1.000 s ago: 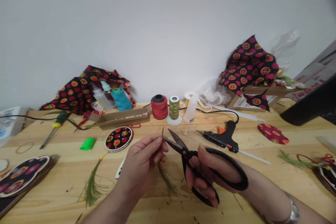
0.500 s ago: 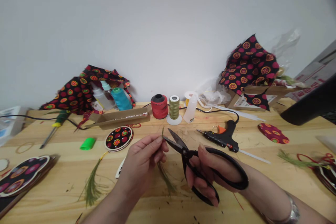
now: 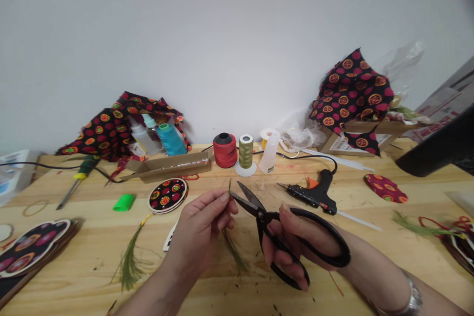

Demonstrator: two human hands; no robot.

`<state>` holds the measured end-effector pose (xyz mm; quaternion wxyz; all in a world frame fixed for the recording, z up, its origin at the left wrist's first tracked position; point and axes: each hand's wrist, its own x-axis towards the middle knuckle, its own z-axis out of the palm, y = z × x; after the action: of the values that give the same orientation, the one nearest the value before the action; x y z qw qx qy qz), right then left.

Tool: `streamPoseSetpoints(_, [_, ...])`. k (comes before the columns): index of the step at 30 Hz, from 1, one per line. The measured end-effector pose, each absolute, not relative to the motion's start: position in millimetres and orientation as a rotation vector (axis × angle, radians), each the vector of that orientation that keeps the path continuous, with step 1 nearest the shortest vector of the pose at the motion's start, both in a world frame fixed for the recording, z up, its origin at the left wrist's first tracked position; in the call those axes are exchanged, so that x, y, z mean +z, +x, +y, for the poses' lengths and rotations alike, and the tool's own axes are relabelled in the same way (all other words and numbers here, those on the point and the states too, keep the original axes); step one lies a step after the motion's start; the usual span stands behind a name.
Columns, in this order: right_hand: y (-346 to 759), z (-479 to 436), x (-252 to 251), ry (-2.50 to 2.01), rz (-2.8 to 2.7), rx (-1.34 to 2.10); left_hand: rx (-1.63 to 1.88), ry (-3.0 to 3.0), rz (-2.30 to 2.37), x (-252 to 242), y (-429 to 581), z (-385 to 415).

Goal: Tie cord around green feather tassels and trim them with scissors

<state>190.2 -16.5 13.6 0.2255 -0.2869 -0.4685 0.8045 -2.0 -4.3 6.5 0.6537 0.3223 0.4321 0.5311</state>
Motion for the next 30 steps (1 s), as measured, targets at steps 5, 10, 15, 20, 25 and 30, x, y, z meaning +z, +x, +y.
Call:
streamPoseSetpoints(5, [190.5, -16.5, 12.9, -0.786, -1.285, 2.219, 1.206, 0.732, 0.979, 7.3, -1.9, -4.6])
streamPoseSetpoints(10, [192.1, -15.8, 13.9, -0.791, -1.319, 2.204, 1.206, 0.727, 0.967, 7.9, -1.1, -4.6])
streamPoseSetpoints(15, [191.9, -16.6, 12.1, -0.777, -1.306, 2.216, 1.209, 0.731, 0.970, 7.7, -0.9, -4.2])
streamPoseSetpoints(20, [191.7, -17.5, 12.2, -0.792, -1.300, 2.216, 1.207, 0.734, 0.966, 6.7, -1.3, -4.7])
streamPoseSetpoints(25, [191.7, -17.3, 15.4, -0.809, -1.328, 2.207, 1.204, 0.734, 0.977, 7.6, -1.5, -5.0])
streamPoseSetpoints(30, [192.3, -16.4, 15.9, -0.802, -1.317, 2.213, 1.199, 0.742, 0.969, 10.0, -2.2, -5.9])
